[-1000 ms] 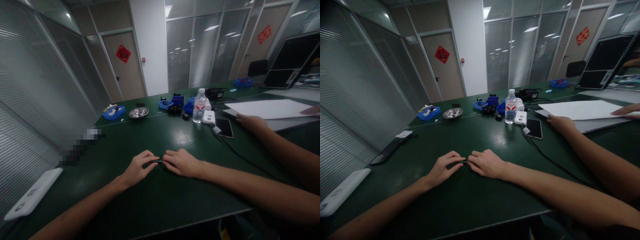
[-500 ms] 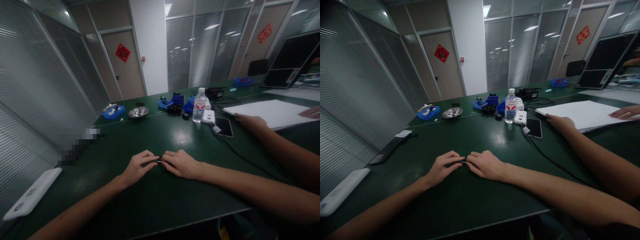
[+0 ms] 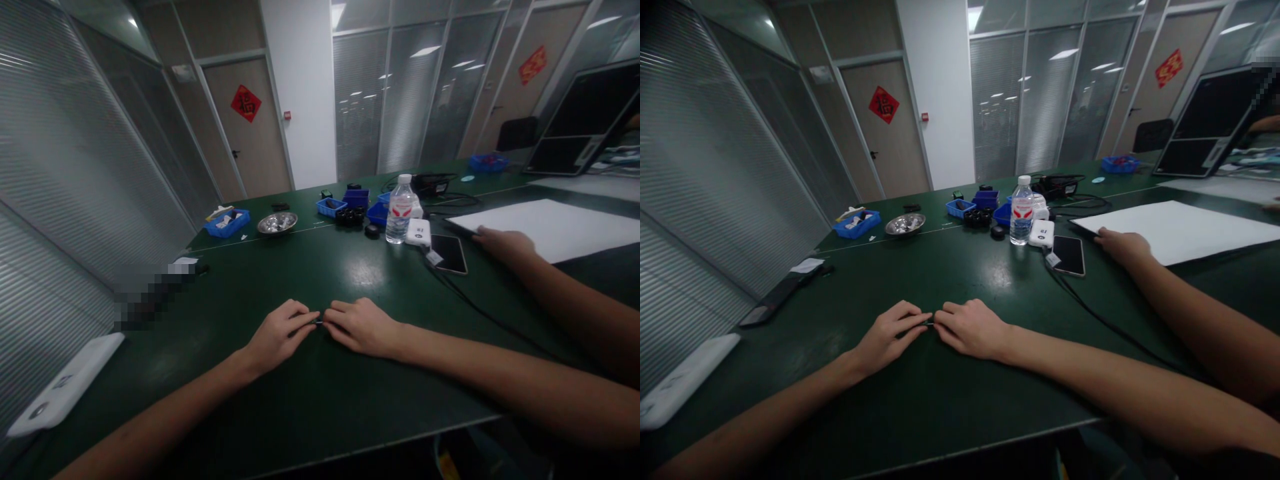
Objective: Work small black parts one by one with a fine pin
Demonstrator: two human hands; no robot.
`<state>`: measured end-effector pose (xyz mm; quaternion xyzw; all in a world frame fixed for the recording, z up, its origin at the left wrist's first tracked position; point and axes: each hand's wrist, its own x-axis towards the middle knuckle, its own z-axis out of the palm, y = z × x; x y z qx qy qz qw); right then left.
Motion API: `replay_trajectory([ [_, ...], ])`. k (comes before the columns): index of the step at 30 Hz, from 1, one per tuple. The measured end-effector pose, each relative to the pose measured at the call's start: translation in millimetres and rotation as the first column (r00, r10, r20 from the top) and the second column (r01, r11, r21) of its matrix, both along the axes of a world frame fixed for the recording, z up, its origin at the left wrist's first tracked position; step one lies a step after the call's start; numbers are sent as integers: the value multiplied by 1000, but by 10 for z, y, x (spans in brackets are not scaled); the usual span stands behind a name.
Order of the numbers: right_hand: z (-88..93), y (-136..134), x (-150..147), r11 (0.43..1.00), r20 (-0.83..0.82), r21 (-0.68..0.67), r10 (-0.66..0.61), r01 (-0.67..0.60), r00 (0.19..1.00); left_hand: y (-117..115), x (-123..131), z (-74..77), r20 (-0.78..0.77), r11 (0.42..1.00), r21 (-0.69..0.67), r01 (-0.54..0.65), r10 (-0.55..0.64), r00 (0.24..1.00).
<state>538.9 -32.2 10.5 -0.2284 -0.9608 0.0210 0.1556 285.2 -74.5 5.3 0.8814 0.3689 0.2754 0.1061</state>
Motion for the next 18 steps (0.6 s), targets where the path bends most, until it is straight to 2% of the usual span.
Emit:
replay_trajectory([
  [6, 1, 10, 8, 999, -33, -32, 1, -2, 999, -7, -18, 9, 41, 999, -28, 20, -19, 999],
  [12, -25, 1, -7, 999, -19, -23, 45, -45, 999, -8, -4, 22, -15, 996, -41, 77, -77, 997],
  [18, -14, -27, -16, 998, -55, -30, 50, -52, 997, -29, -1, 46, 46, 990, -103, 99, -95, 994],
])
